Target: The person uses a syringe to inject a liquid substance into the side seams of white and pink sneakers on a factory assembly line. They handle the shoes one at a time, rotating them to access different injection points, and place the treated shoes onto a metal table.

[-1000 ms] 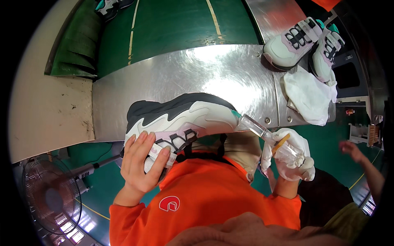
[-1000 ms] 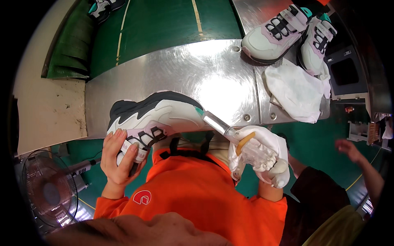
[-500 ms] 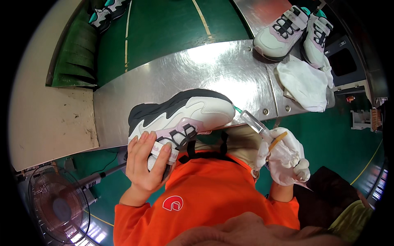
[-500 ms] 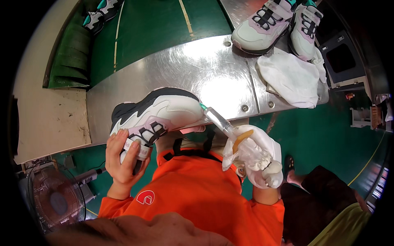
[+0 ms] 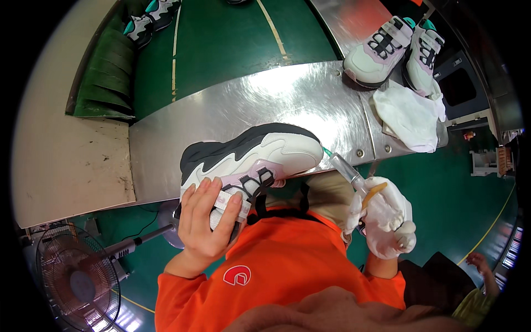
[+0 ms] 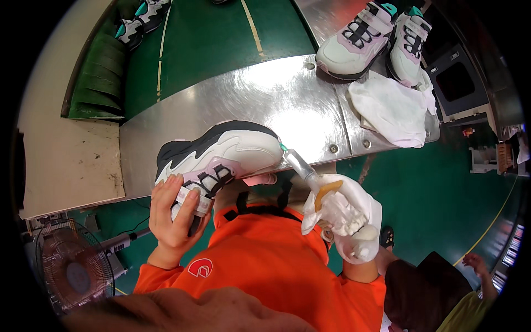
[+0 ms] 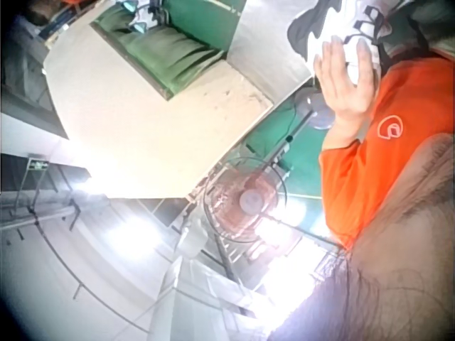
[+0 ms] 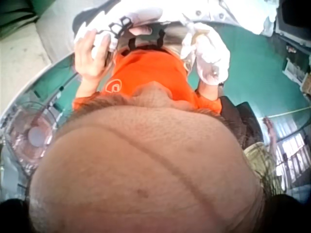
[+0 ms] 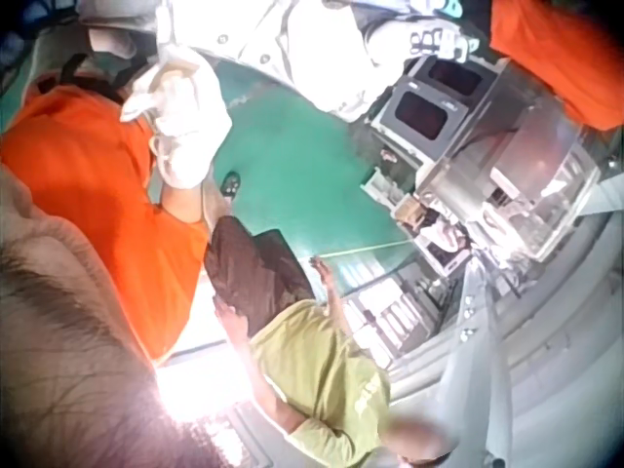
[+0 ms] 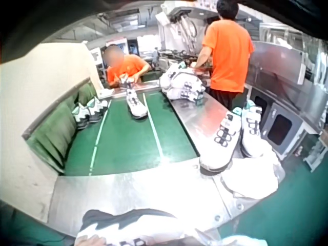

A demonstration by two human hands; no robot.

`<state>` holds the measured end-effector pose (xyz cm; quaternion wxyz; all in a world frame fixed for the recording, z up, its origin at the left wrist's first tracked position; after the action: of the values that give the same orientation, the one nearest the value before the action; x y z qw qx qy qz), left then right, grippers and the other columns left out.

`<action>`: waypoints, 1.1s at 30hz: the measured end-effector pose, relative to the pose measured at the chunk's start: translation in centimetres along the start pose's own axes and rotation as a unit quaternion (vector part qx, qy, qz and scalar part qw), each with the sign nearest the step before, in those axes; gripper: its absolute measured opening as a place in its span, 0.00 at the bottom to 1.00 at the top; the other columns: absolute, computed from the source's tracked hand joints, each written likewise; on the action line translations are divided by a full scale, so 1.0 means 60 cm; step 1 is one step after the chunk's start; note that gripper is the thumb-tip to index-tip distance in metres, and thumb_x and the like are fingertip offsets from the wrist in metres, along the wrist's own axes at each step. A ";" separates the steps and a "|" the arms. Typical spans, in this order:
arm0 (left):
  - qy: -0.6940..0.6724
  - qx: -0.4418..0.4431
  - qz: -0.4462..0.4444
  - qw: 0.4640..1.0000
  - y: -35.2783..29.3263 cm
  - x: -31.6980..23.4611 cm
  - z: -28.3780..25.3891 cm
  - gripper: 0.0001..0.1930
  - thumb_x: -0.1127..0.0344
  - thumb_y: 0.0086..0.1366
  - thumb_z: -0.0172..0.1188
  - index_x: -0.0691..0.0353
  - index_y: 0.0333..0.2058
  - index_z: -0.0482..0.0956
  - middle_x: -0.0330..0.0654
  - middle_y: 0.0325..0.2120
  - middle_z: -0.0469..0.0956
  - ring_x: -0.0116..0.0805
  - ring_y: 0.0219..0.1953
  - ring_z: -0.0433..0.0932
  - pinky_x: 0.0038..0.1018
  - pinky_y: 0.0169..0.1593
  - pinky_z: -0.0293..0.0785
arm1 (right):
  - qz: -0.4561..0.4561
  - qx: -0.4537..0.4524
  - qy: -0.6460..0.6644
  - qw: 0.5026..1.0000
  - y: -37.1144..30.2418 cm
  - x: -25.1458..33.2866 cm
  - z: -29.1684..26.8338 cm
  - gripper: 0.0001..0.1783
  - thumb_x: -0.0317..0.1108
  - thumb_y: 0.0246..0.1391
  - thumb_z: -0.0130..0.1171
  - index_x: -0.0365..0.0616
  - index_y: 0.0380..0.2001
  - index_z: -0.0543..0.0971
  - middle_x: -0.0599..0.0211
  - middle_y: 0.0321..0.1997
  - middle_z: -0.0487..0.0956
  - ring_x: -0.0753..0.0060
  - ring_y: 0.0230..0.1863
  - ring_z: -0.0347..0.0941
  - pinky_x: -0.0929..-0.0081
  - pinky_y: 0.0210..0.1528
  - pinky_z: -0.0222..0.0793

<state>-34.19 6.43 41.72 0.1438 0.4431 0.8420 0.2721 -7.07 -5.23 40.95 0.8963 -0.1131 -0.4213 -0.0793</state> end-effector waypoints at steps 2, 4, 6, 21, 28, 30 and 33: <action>-0.012 0.016 0.001 1.000 0.006 0.004 -0.004 0.23 0.67 0.47 0.71 0.55 0.45 0.82 0.56 0.46 0.78 0.53 0.45 0.80 0.46 0.49 0.77 | 0.027 0.009 -0.026 0.999 -0.005 0.003 0.001 0.65 0.59 0.26 0.81 0.17 0.57 0.63 0.43 0.39 0.77 0.57 0.36 0.78 0.68 0.35 0.76; -0.032 0.036 -0.001 0.999 0.015 0.010 -0.008 0.25 0.68 0.44 0.72 0.57 0.46 0.82 0.57 0.47 0.77 0.54 0.46 0.79 0.46 0.48 0.76 | 0.016 0.026 -0.007 1.000 -0.008 -0.007 0.003 0.64 0.49 0.22 0.85 0.16 0.58 0.64 0.43 0.42 0.76 0.56 0.42 0.77 0.67 0.42 0.75; -0.059 0.059 -0.001 0.996 0.034 0.020 -0.014 0.29 0.69 0.41 0.73 0.58 0.47 0.81 0.58 0.48 0.76 0.55 0.46 0.78 0.46 0.47 0.76 | 0.003 0.035 -0.053 0.998 -0.011 -0.013 0.000 0.62 0.43 0.20 0.84 0.18 0.58 0.65 0.44 0.43 0.77 0.57 0.43 0.77 0.67 0.44 0.75; -0.191 0.259 -0.116 0.940 0.203 0.109 0.028 0.27 0.71 0.40 0.74 0.65 0.42 0.78 0.47 0.40 0.80 0.46 0.42 0.79 0.33 0.47 0.75 | -0.180 0.155 -0.232 0.943 0.072 -0.130 -0.068 0.53 0.46 0.21 0.84 0.35 0.54 0.71 0.58 0.39 0.79 0.68 0.29 0.78 0.77 0.28 0.73; -0.222 0.446 -0.062 0.865 0.261 0.131 0.016 0.33 0.60 0.44 0.76 0.66 0.49 0.76 0.49 0.46 0.78 0.46 0.45 0.79 0.33 0.50 0.74 | -0.206 0.179 -0.196 0.942 0.081 -0.155 -0.074 0.49 0.43 0.23 0.84 0.38 0.52 0.72 0.62 0.37 0.77 0.71 0.27 0.74 0.76 0.31 0.72; -0.288 0.520 -0.003 0.804 0.292 0.148 0.033 0.36 0.53 0.47 0.76 0.66 0.53 0.75 0.50 0.50 0.76 0.46 0.48 0.78 0.35 0.52 0.73 | -0.215 0.178 -0.203 0.939 0.079 -0.157 -0.075 0.48 0.43 0.24 0.83 0.38 0.52 0.72 0.62 0.38 0.77 0.70 0.26 0.74 0.76 0.31 0.72; -0.416 0.581 -0.013 0.699 0.340 0.162 0.073 0.39 0.44 0.54 0.71 0.65 0.58 0.73 0.49 0.55 0.75 0.42 0.56 0.75 0.37 0.57 0.70 | -0.201 0.183 -0.213 0.938 0.076 -0.159 -0.076 0.49 0.44 0.26 0.83 0.39 0.54 0.71 0.62 0.39 0.78 0.70 0.26 0.74 0.76 0.31 0.72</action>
<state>-24.00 25.26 50.12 0.1970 0.4960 0.6928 -0.4850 -8.64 -1.66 30.12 0.7561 0.1259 -0.6237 -0.1532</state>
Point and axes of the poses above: each hand's wrist, its own y-axis towards the middle knuckle, its own z-axis out of the palm, x = y × z, the point moved 2 cm from there along y, towards the middle knuckle
